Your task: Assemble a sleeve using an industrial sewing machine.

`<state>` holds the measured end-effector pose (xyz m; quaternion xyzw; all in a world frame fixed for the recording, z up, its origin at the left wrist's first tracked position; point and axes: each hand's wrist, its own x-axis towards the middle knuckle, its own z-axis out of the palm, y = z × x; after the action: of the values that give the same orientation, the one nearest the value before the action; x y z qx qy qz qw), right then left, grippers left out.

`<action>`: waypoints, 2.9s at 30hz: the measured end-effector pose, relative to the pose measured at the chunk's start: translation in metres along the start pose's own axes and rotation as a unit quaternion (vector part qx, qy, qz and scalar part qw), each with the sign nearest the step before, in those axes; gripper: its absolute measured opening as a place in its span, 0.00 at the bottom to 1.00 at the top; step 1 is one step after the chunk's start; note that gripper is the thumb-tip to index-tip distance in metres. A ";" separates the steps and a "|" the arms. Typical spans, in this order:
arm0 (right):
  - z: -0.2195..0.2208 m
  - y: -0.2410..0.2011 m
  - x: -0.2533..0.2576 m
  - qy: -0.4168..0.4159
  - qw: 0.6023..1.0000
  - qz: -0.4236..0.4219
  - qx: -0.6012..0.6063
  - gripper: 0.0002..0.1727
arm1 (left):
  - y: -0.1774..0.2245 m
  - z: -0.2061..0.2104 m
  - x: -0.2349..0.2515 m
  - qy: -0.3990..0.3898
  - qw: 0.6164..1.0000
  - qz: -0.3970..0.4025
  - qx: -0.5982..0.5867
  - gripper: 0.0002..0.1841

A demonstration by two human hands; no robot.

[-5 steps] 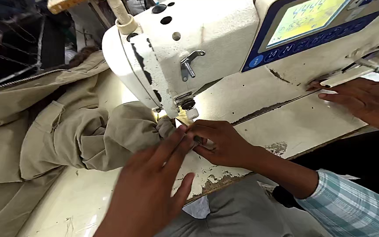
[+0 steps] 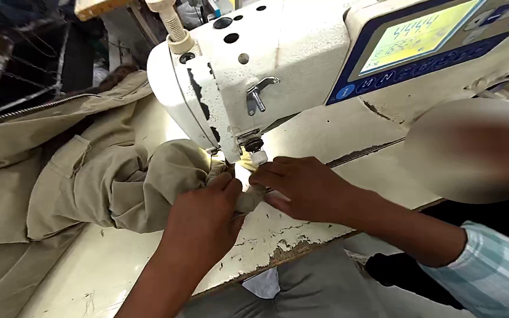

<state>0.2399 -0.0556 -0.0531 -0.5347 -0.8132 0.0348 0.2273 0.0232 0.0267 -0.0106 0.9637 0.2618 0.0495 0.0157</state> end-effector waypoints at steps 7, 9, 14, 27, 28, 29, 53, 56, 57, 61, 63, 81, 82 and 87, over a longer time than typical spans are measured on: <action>0.010 0.017 0.012 0.050 0.999 -0.005 -0.003 0.05 | 0.017 0.013 0.003 0.023 0.995 -0.094 0.000 0.28; 0.018 0.022 0.003 0.069 0.996 -0.017 0.045 0.09 | 0.019 0.015 0.002 0.012 0.995 -0.102 0.007 0.28; 0.028 0.010 -0.009 0.070 0.996 0.013 0.053 0.20 | 0.024 0.001 0.009 -0.015 0.995 -0.095 0.008 0.28; 0.035 0.008 -0.004 0.066 0.990 0.007 0.121 0.07 | 0.033 0.000 0.007 -0.050 0.992 -0.112 -0.013 0.27; 0.035 0.007 -0.003 0.063 0.989 0.014 0.134 0.06 | 0.034 -0.002 0.009 -0.056 0.992 -0.110 -0.015 0.26; 0.035 0.008 -0.002 0.063 0.987 0.017 0.148 0.06 | 0.034 -0.004 0.012 -0.060 0.992 -0.110 -0.018 0.25; 0.031 -0.002 0.003 0.055 0.954 0.135 0.261 0.11 | 0.011 -0.010 0.024 -0.083 0.980 -0.089 -0.158 0.18; 0.029 -0.004 0.000 0.051 0.961 0.114 0.247 0.10 | 0.010 -0.005 0.021 -0.092 0.980 -0.082 -0.155 0.18; 0.029 -0.004 0.000 0.044 0.962 0.110 0.247 0.09 | 0.011 -0.003 0.019 -0.095 0.981 -0.077 -0.150 0.19; 0.026 -0.003 0.001 0.015 0.960 0.107 0.258 0.10 | 0.013 0.002 0.014 -0.118 0.984 -0.070 -0.112 0.22; 0.026 -0.002 0.001 0.013 0.959 0.099 0.264 0.12 | 0.015 0.002 0.013 -0.130 0.983 -0.075 -0.103 0.23; 0.000 -0.022 0.011 -0.033 0.953 0.294 0.064 0.16 | 0.025 0.007 0.008 -0.164 0.983 -0.059 -0.052 0.25; -0.003 -0.021 0.015 -0.057 0.950 0.301 0.059 0.16 | 0.025 0.006 0.009 -0.173 0.981 -0.065 -0.057 0.27; -0.012 -0.023 0.023 -0.103 0.940 0.319 0.070 0.12 | 0.025 0.008 0.007 -0.164 0.982 -0.073 -0.053 0.28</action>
<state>0.2179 -0.0474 -0.0284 -0.7420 -0.6145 0.2177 0.1561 0.0424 0.0081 -0.0165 0.9350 0.3220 -0.0966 0.1125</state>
